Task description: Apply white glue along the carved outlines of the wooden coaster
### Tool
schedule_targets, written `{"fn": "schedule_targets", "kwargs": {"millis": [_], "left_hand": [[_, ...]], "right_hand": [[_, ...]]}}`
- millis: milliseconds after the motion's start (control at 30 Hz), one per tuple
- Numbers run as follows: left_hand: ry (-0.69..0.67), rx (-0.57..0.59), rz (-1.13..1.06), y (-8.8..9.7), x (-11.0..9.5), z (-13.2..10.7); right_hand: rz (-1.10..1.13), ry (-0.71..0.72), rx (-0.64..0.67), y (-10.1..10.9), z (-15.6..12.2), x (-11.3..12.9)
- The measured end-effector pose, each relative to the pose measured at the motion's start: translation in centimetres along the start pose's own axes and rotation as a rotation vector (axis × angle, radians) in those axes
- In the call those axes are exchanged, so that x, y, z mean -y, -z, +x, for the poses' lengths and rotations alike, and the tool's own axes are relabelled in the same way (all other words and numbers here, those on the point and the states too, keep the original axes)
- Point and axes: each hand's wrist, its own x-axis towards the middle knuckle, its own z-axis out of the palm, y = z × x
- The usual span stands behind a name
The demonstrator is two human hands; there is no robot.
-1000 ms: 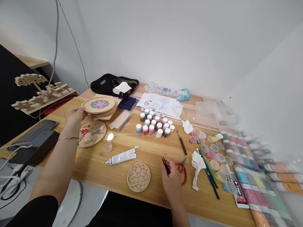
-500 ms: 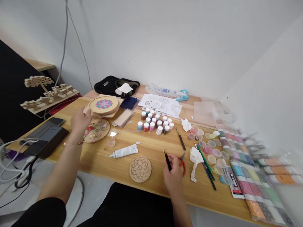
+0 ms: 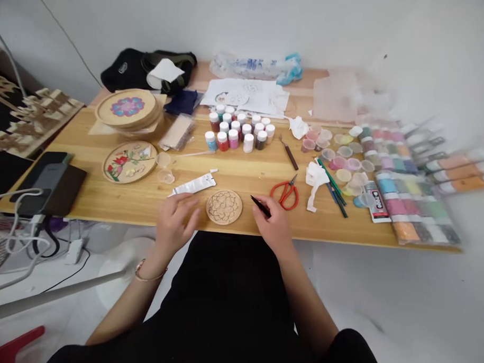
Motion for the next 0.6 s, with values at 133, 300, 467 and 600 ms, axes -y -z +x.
{"fn": "schedule_targets", "kwargs": {"millis": [133,300,467,600], "left_hand": [[-0.127,0.077,-0.033,-1.6,-0.1,-0.5],[-0.186,0.087,-0.075,-2.6,0.4,-0.4],[-0.232,0.122,-0.094,-2.7,0.4,-0.6],[-0.269,0.193,-0.054,-2.5,0.4,-0.5]], "right_hand": [[-0.059,0.146,0.053,-1.0,-0.3,0.1],[-0.175,0.404,0.204,-1.5,0.4,-0.3],[-0.249,0.577,0.282,-2.0,1.5,-0.8],[-0.258,0.664,0.279,-2.5,1.7,-1.1]]}}
